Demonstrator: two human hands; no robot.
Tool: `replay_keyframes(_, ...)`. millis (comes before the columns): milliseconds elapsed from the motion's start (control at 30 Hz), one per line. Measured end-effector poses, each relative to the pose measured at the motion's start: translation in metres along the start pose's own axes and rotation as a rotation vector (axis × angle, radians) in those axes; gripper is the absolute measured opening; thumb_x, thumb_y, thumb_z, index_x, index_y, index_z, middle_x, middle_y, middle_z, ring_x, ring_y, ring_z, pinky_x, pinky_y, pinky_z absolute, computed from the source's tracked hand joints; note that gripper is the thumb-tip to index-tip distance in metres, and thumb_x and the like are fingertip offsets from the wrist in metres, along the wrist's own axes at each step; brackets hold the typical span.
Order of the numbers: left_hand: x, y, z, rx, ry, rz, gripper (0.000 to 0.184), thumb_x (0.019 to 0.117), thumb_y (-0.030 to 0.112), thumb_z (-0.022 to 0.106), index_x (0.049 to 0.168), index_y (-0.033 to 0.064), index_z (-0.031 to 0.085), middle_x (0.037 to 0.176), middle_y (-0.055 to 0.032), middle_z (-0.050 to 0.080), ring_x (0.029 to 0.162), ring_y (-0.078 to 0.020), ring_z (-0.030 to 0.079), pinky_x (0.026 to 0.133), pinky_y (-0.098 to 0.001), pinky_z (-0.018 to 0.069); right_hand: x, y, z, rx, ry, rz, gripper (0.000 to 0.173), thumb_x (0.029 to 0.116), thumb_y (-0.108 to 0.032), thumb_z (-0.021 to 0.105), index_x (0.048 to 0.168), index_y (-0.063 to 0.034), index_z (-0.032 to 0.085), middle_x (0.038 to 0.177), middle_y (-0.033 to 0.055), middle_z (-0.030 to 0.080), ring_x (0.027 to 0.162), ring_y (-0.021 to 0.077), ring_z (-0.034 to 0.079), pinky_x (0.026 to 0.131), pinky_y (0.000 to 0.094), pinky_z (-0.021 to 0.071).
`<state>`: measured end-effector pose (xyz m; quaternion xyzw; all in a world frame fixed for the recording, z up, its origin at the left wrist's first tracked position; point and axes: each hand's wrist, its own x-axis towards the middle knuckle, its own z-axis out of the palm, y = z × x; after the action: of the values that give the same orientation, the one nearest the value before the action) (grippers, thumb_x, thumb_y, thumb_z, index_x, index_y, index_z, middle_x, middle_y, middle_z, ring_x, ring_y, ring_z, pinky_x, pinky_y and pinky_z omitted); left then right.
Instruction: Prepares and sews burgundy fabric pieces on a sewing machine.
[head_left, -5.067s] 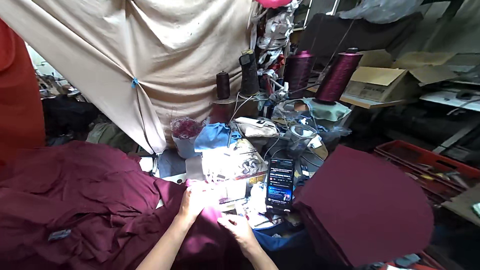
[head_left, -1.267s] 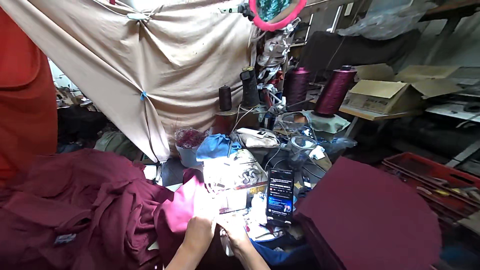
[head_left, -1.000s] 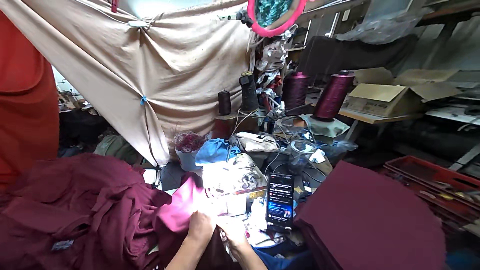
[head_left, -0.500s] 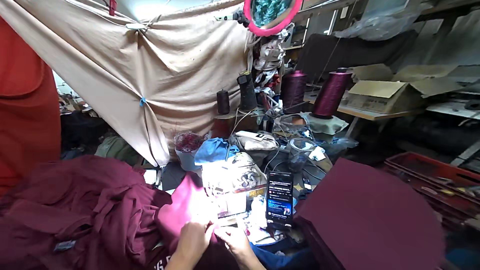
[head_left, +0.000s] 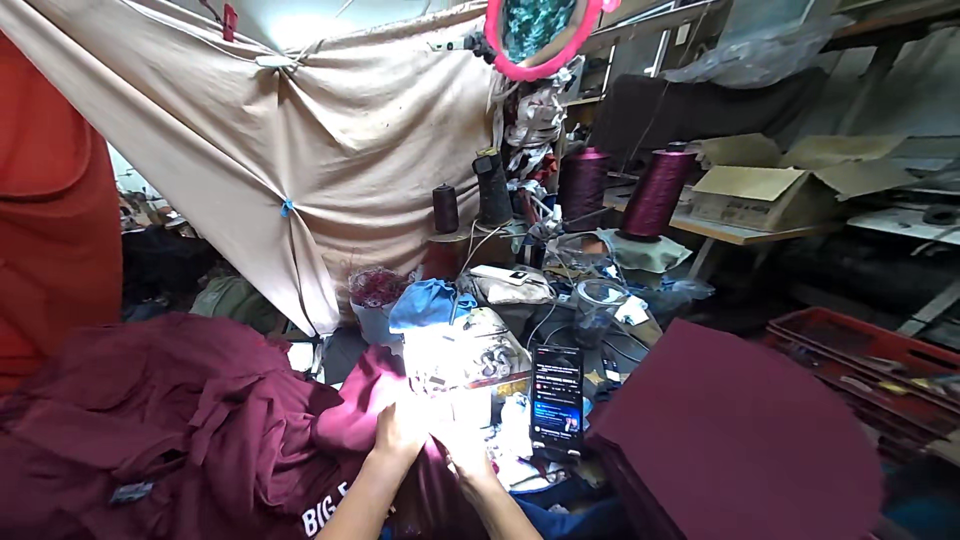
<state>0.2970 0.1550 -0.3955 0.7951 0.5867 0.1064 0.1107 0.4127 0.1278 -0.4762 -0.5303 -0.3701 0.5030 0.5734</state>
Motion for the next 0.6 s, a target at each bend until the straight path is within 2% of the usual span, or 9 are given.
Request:
replay_keyframes(67, 0.006, -0.006, -0.002, -0.044, -0.021, 0.02, 0.038, 0.1017, 0.031, 0.055, 0.12, 0.002, 0.072, 0.126, -0.0214, 0.068, 0.122, -0.037, 0.063, 0.102, -0.0542, 0.0494, -0.003, -0.002, 0.0, -0.03, -0.007, 0.014, 0.018, 0.0913, -0.013, 0.075, 0.097, 0.0019, 0.068, 0.077, 0.0039, 0.064, 0.066, 0.0079, 0.058, 0.062, 0.0273, 0.0505)
replay_keyframes(133, 0.001, -0.017, -0.001, -0.129, -0.008, 0.091, 0.036, 0.0982, 0.033, 0.061, 0.114, 0.0032, 0.075, 0.121, -0.019, 0.07, 0.119, -0.0348, 0.064, 0.103, -0.0538, 0.0494, -0.011, -0.001, -0.006, -0.096, -0.039, 0.016, 0.017, 0.0937, -0.016, 0.073, 0.086, -0.0005, 0.071, 0.071, 0.0023, 0.064, 0.061, 0.0071, 0.057, 0.059, 0.0273, 0.049)
replay_keyframes(200, -0.017, -0.025, 0.0, -0.133, 0.047, 0.125, 0.03, 0.0951, 0.027, 0.065, 0.11, 0.0034, 0.076, 0.115, -0.0185, 0.073, 0.113, -0.0362, 0.068, 0.096, -0.0559, 0.0525, -0.025, 0.003, -0.016, -0.145, -0.076, -0.019, 0.021, 0.0956, -0.018, 0.071, 0.084, -0.0012, 0.073, 0.069, 0.0025, 0.065, 0.059, 0.0081, 0.06, 0.058, 0.0285, 0.0524)
replay_keyframes(233, -0.028, -0.027, -0.001, -0.111, 0.058, 0.096, 0.03, 0.0947, 0.026, 0.066, 0.112, 0.0034, 0.075, 0.114, -0.0195, 0.073, 0.11, -0.0382, 0.069, 0.093, -0.0578, 0.0535, -0.034, 0.006, -0.021, -0.141, -0.085, -0.044, 0.02, 0.0958, -0.018, 0.07, 0.087, 0.0001, 0.074, 0.072, 0.0044, 0.068, 0.061, 0.0098, 0.063, 0.059, 0.03, 0.0556)
replay_keyframes(333, -0.06, -0.038, -0.002, -0.053, 0.004, 0.006, 0.037, 0.0984, 0.033, 0.064, 0.122, 0.0054, 0.073, 0.117, -0.0182, 0.073, 0.111, -0.0368, 0.069, 0.094, -0.0575, 0.0527, -0.058, 0.013, -0.032, -0.091, -0.102, -0.045, 0.014, 0.0959, -0.011, 0.069, 0.095, 0.0023, 0.075, 0.08, 0.0072, 0.073, 0.065, 0.0128, 0.069, 0.062, 0.0322, 0.0611)
replay_keyframes(400, -0.078, -0.047, 0.017, -0.148, 0.141, 0.112, 0.032, 0.0954, 0.031, 0.067, 0.108, 0.0036, 0.077, 0.103, -0.0153, 0.076, 0.099, -0.033, 0.073, 0.086, -0.0555, 0.0568, -0.069, 0.018, -0.034, -0.08, -0.112, -0.078, 0.011, 0.0934, -0.009, 0.071, 0.095, 0.0015, 0.075, 0.083, 0.0058, 0.074, 0.071, 0.0104, 0.07, 0.065, 0.0289, 0.0608)
replay_keyframes(467, -0.089, -0.051, 0.042, -0.266, 0.326, 0.252, 0.02, 0.0918, 0.028, 0.071, 0.096, 0.0095, 0.079, 0.094, -0.0063, 0.077, 0.09, -0.0225, 0.075, 0.08, -0.0476, 0.0613, -0.073, 0.022, -0.034, -0.084, -0.11, -0.118, 0.011, 0.0908, -0.009, 0.073, 0.095, 0.0009, 0.076, 0.086, 0.0049, 0.074, 0.075, 0.0078, 0.069, 0.07, 0.0252, 0.0589)
replay_keyframes(533, -0.093, -0.051, 0.062, -0.324, 0.464, 0.337, 0.015, 0.0909, 0.028, 0.071, 0.092, 0.0164, 0.08, 0.091, 0.0009, 0.077, 0.088, -0.0136, 0.074, 0.077, -0.0372, 0.062, -0.076, 0.021, -0.033, -0.058, -0.118, -0.115, 0.01, 0.0908, -0.008, 0.073, 0.094, 0.001, 0.075, 0.084, 0.0044, 0.073, 0.074, 0.0071, 0.068, 0.07, 0.0236, 0.0574)
replay_keyframes(600, -0.094, -0.05, 0.074, -0.344, 0.564, 0.384, 0.012, 0.0903, 0.028, 0.071, 0.09, 0.0196, 0.081, 0.089, 0.0036, 0.077, 0.088, -0.01, 0.073, 0.076, -0.0307, 0.0609, -0.077, 0.019, -0.032, 0.001, -0.129, -0.071, 0.008, 0.0916, -0.006, 0.072, 0.092, 0.0017, 0.074, 0.08, 0.0045, 0.072, 0.069, 0.0078, 0.066, 0.065, 0.0236, 0.0562)
